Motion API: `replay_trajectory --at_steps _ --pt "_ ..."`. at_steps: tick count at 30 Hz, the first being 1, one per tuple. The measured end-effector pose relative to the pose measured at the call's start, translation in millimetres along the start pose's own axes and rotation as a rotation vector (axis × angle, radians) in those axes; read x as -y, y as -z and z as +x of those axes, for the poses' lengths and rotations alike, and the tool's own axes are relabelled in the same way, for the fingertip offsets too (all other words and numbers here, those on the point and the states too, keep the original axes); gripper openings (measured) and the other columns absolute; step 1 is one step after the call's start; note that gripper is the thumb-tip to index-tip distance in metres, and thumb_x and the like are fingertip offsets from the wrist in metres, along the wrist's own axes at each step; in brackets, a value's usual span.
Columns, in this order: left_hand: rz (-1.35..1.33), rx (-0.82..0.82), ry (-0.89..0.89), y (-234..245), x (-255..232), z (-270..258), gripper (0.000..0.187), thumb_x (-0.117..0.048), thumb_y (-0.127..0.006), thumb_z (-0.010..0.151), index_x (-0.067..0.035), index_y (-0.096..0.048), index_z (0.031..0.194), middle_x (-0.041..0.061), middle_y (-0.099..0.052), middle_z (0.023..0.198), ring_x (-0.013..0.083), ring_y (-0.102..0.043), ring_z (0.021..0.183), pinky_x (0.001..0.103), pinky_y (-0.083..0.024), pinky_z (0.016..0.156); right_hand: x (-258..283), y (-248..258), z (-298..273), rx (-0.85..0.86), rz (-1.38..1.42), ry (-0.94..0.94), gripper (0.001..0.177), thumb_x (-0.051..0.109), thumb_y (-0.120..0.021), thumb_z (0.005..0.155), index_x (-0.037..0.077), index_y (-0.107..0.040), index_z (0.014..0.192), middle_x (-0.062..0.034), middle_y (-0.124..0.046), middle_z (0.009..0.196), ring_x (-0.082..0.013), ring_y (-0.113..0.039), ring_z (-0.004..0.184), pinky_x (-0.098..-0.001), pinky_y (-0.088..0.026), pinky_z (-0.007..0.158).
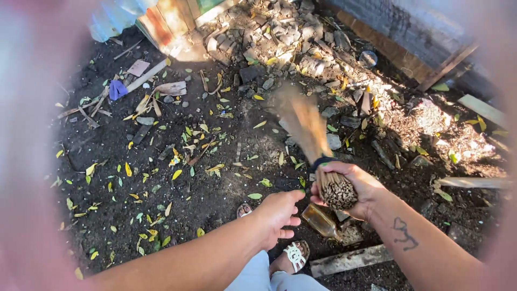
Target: The recorder is sweeping leaves and dirt on an outdoor ground surface using a handheld broom.
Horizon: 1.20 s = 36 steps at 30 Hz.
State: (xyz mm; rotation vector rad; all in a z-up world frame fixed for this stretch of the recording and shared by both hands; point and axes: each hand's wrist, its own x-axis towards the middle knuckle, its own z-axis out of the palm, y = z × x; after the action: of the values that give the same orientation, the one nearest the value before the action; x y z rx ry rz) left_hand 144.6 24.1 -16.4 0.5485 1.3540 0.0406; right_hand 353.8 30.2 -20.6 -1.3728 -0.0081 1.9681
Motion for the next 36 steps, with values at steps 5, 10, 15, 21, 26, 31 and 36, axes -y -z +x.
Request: replay_trajectory --at_steps 5,10,15,21,26,31,36 --pt "-0.070 -0.021 -0.046 30.6 -8.7 6.3 0.064 -0.047 -0.061 0.090 -0.017 -0.052 0.145 0.005 -0.057 0.136 0.0224 -0.059 0.115 0.050 -0.048 0.098 -9.9 41.8 78.3 -0.194 0.100 -0.017 0.025 0.023 -0.070 0.085 0.002 -0.062 0.097 -0.0187 -0.069 0.084 -0.0316 -0.071 0.074 -0.0488 -0.064 0.072" --pt "-0.074 -0.106 0.019 79.1 -8.4 4.7 0.063 -0.048 -0.062 0.090 -0.018 -0.053 0.145 0.004 -0.056 0.137 0.0216 -0.060 0.115 0.048 -0.047 0.097 -44.0 -30.5 94.6 -0.158 0.086 -0.260 0.028 0.025 -0.069 0.084 0.001 -0.063 0.098 -0.0200 -0.069 0.083 -0.0322 -0.068 0.071 -0.0442 -0.062 0.066" --pt "-0.043 -0.112 0.040 114.1 -25.7 7.9 0.060 -0.047 -0.061 0.090 -0.019 -0.057 0.142 0.005 -0.059 0.131 0.0222 -0.061 0.111 0.047 -0.047 0.094 -26.4 -79.9 46.5 0.136 0.034 -0.279 0.027 0.029 -0.069 0.083 0.005 -0.068 0.095 -0.0154 -0.071 0.076 -0.0246 -0.068 0.062 -0.0382 -0.062 0.057" --pt "-0.053 -0.062 -0.038 119.6 -76.5 19.7 0.058 -0.046 -0.060 0.092 -0.015 -0.056 0.142 0.008 -0.058 0.127 0.0235 -0.060 0.112 0.049 -0.048 0.096 -8.2 -100.7 24.3 -0.103 0.083 -0.213 0.027 0.026 -0.068 0.084 0.002 -0.066 0.096 -0.0161 -0.069 0.078 -0.0258 -0.067 0.065 -0.0395 -0.062 0.060" --pt "-0.078 -0.067 -0.066 125.1 -83.6 29.8 0.061 -0.044 -0.061 0.093 -0.015 -0.048 0.145 0.006 -0.056 0.133 0.0252 -0.059 0.120 0.050 -0.048 0.100 -24.7 -93.1 79.5 -0.313 0.264 -0.168 0.022 0.024 -0.068 0.086 0.005 -0.062 0.095 -0.0137 -0.066 0.081 -0.0264 -0.066 0.071 -0.0399 -0.061 0.065" --pt "-0.091 -0.012 0.011 142.6 -63.7 36.0 0.061 -0.047 -0.058 0.091 -0.017 -0.054 0.145 0.007 -0.059 0.135 0.0270 -0.058 0.124 0.050 -0.045 0.097 -20.5 -96.2 84.0 -0.166 0.255 -0.276 0.021 0.025 -0.069 0.084 0.007 -0.065 0.093 -0.0129 -0.068 0.079 -0.0257 -0.067 0.071 -0.0378 -0.061 0.062" --pt "-0.045 -0.071 0.075 147.4 -62.1 44.3 0.058 -0.047 -0.062 0.091 -0.015 -0.059 0.140 0.008 -0.057 0.131 0.0254 -0.060 0.116 0.050 -0.047 0.098 -5.4 -108.2 44.5 0.069 0.139 -0.234 0.029 0.031 -0.071 0.082 0.005 -0.070 0.095 -0.0167 -0.073 0.079 -0.0251 -0.067 0.065 -0.0397 -0.061 0.058"
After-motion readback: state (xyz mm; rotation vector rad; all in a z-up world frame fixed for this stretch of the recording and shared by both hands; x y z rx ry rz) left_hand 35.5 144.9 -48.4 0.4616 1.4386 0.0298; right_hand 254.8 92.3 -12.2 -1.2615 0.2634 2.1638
